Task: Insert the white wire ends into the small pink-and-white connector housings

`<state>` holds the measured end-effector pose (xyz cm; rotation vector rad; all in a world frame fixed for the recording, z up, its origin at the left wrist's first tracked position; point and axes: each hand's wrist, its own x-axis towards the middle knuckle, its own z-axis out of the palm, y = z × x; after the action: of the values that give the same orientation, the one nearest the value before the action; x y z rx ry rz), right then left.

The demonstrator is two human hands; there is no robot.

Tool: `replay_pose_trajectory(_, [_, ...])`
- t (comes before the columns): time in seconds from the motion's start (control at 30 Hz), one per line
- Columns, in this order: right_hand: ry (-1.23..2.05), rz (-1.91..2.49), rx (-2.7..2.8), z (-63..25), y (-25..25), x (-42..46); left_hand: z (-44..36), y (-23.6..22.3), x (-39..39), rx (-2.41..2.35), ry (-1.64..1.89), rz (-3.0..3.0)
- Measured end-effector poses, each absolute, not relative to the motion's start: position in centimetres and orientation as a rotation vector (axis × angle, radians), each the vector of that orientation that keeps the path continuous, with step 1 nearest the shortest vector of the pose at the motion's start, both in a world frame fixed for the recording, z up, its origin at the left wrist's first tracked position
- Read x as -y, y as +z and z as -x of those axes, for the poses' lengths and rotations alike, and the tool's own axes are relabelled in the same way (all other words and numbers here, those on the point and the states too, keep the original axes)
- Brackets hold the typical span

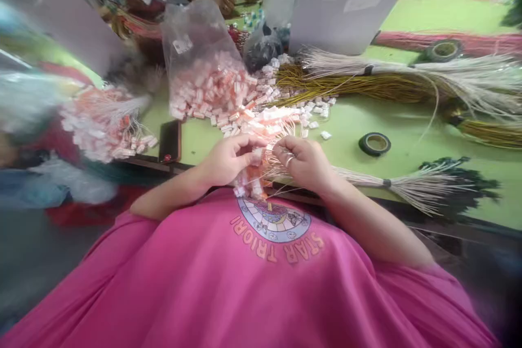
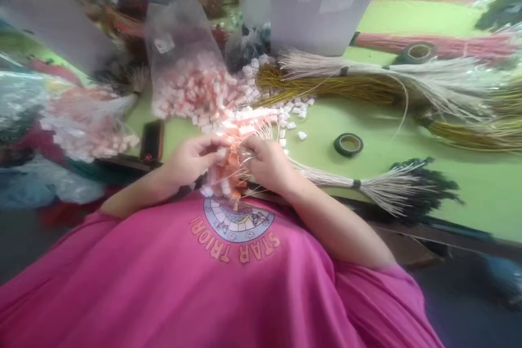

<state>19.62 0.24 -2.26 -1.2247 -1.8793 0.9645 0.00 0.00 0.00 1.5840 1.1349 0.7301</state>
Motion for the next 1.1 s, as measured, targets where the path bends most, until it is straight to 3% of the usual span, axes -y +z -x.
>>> replay_pose_trajectory(0.67, [0.954,1.207,1.832,-19.08,-3.10,0.75,-0.70,-0.10,-0.08,-1.129,0.764,-2.095])
replay_pose_trajectory(1.1, [0.929,1.173,1.861,-19.20,-2.99,0.71,-0.54,-0.37,0.23,-1.121,0.761,-2.106])
